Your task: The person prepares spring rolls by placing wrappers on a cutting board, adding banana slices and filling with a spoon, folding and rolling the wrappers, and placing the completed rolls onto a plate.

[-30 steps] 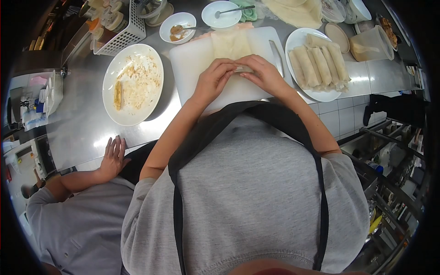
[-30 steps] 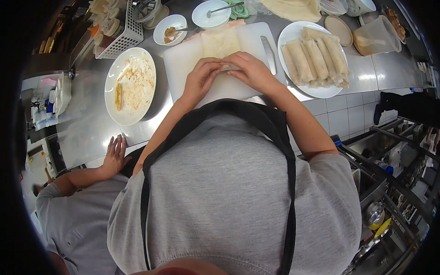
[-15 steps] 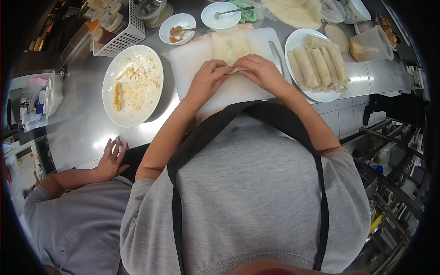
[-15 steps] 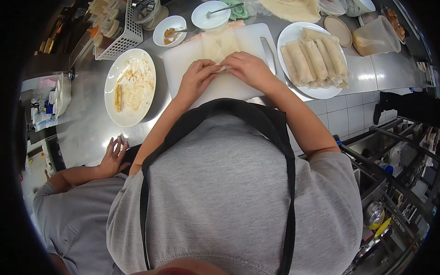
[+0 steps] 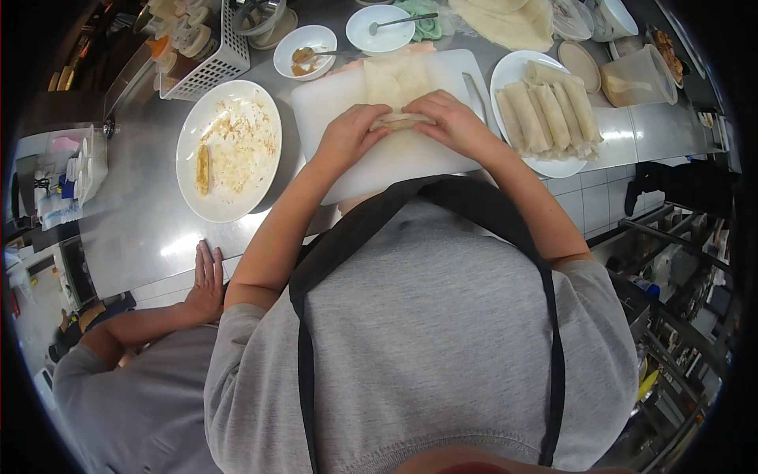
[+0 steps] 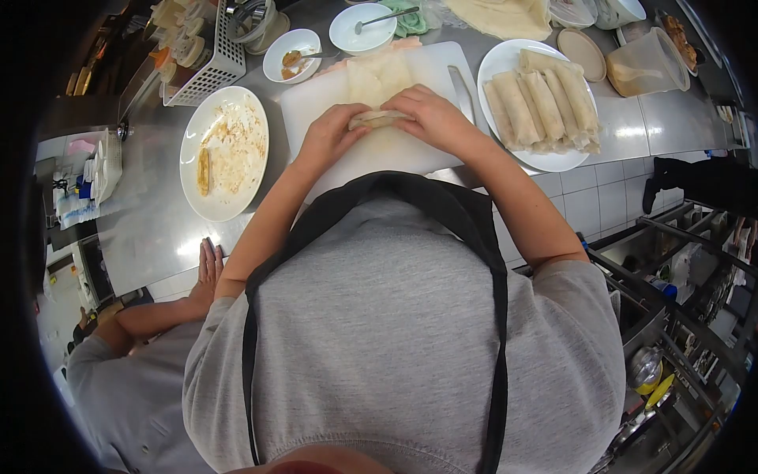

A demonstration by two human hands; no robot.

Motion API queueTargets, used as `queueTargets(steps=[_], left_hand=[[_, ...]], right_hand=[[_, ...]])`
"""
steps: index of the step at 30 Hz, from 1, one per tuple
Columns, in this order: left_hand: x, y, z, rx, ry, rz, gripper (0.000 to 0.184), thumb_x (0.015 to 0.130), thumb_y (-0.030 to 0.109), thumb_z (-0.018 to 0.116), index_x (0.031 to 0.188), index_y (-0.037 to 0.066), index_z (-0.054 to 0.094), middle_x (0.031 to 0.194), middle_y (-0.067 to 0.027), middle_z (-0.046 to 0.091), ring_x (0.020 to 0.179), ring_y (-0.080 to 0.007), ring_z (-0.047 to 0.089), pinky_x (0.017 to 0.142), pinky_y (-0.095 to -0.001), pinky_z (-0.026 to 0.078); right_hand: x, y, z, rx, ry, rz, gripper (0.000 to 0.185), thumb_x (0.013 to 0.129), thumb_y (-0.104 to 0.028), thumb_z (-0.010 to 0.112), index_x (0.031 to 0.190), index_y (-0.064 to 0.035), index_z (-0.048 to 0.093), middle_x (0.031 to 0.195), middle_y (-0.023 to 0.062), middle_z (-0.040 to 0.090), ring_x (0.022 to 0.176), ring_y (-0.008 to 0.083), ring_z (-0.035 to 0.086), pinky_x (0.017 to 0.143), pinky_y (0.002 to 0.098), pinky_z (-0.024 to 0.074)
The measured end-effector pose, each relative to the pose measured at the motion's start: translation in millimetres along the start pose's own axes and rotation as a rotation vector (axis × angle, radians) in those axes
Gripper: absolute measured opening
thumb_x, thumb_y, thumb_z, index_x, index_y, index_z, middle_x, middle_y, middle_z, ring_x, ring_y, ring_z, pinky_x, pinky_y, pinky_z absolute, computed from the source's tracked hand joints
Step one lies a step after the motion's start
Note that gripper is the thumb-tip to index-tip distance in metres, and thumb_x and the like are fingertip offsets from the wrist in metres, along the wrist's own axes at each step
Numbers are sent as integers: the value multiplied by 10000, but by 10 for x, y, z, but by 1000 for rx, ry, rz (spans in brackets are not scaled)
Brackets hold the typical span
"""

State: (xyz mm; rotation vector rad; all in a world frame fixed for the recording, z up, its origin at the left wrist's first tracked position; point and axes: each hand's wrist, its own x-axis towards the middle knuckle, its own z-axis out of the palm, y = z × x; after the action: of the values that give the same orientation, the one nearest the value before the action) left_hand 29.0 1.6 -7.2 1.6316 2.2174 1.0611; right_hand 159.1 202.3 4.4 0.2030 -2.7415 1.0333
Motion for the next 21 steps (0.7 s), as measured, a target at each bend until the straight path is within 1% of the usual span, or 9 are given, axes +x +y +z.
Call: queueTargets(steps=[2, 4, 5, 8, 13, 14, 16, 17, 21], left_hand=[[17, -21, -22, 24, -4, 17, 400, 772, 139, 716, 1146, 89, 584, 1045, -95, 629, 934, -272, 611, 767, -348, 512], [63, -16, -87, 129, 4, 247, 377, 788, 139, 704, 1140, 83, 583, 1068, -92, 621, 941, -283, 610, 751, -346, 520], [61, -13, -83, 129, 5, 248, 377, 788, 139, 704, 1140, 83, 583, 1068, -92, 621, 941, -283, 610, 751, -346, 520], [10, -4, -67, 105, 23, 216, 350, 794, 131, 693, 1127, 86, 596, 1077, -82, 611, 965, -289, 596, 785, -359, 509], [-8, 10, -76, 29, -63, 13, 365, 804, 127, 682, 1158, 96, 604, 1068, -83, 589, 1007, -276, 564, 829, -371, 482], [8, -9, -82, 30, -63, 13, 365, 804, 127, 682, 1158, 96, 604, 1068, -83, 589, 1007, -276, 564, 829, -371, 482], [53, -53, -94, 213, 46, 208, 347, 815, 134, 675, 1153, 84, 613, 1057, -84, 582, 965, -273, 567, 797, -344, 494], [52, -57, -87, 213, 46, 208, 347, 815, 134, 675, 1153, 84, 613, 1057, -84, 582, 965, -273, 567, 797, -344, 494], [105, -128, -88, -34, -35, 12, 318, 850, 163, 659, 1153, 75, 620, 1027, -67, 579, 911, -221, 567, 767, -318, 479]], right_hand=[[20, -21, -44, -56, 3, -60, 325, 785, -76, 652, 1107, -79, 608, 1061, 72, 605, 1039, 278, 539, 911, 369, 445], [18, -23, -41, -39, -21, -22, 327, 782, -81, 657, 1106, -78, 609, 1057, 71, 606, 1042, 279, 533, 917, 369, 440], [20, -19, -38, -21, -45, 15, 330, 780, -86, 661, 1106, -77, 610, 1054, 70, 607, 1045, 280, 527, 923, 369, 435], [22, 19, -14, -29, -18, -10, 328, 786, -94, 660, 1109, -75, 608, 1049, 76, 607, 1032, 281, 531, 916, 371, 438], [55, 44, -17, -12, -22, 23, 311, 806, -119, 654, 1111, -70, 617, 1030, 85, 616, 1025, 281, 531, 915, 373, 437], [66, 54, -17, 4, -34, 37, 304, 812, -128, 652, 1108, -68, 622, 1025, 86, 619, 1026, 285, 528, 915, 373, 436], [87, 51, -31, 5, -30, 46, 298, 820, -144, 649, 1105, -63, 626, 1018, 85, 623, 1028, 287, 522, 919, 372, 431], [97, 52, -43, 6, -26, 56, 294, 828, -160, 647, 1103, -59, 631, 1011, 84, 627, 1031, 290, 517, 923, 370, 426], [142, 121, -40, 55, -92, 155, 302, 846, -192, 637, 1118, -61, 633, 1045, 91, 607, 1036, 299, 501, 927, 372, 418]])
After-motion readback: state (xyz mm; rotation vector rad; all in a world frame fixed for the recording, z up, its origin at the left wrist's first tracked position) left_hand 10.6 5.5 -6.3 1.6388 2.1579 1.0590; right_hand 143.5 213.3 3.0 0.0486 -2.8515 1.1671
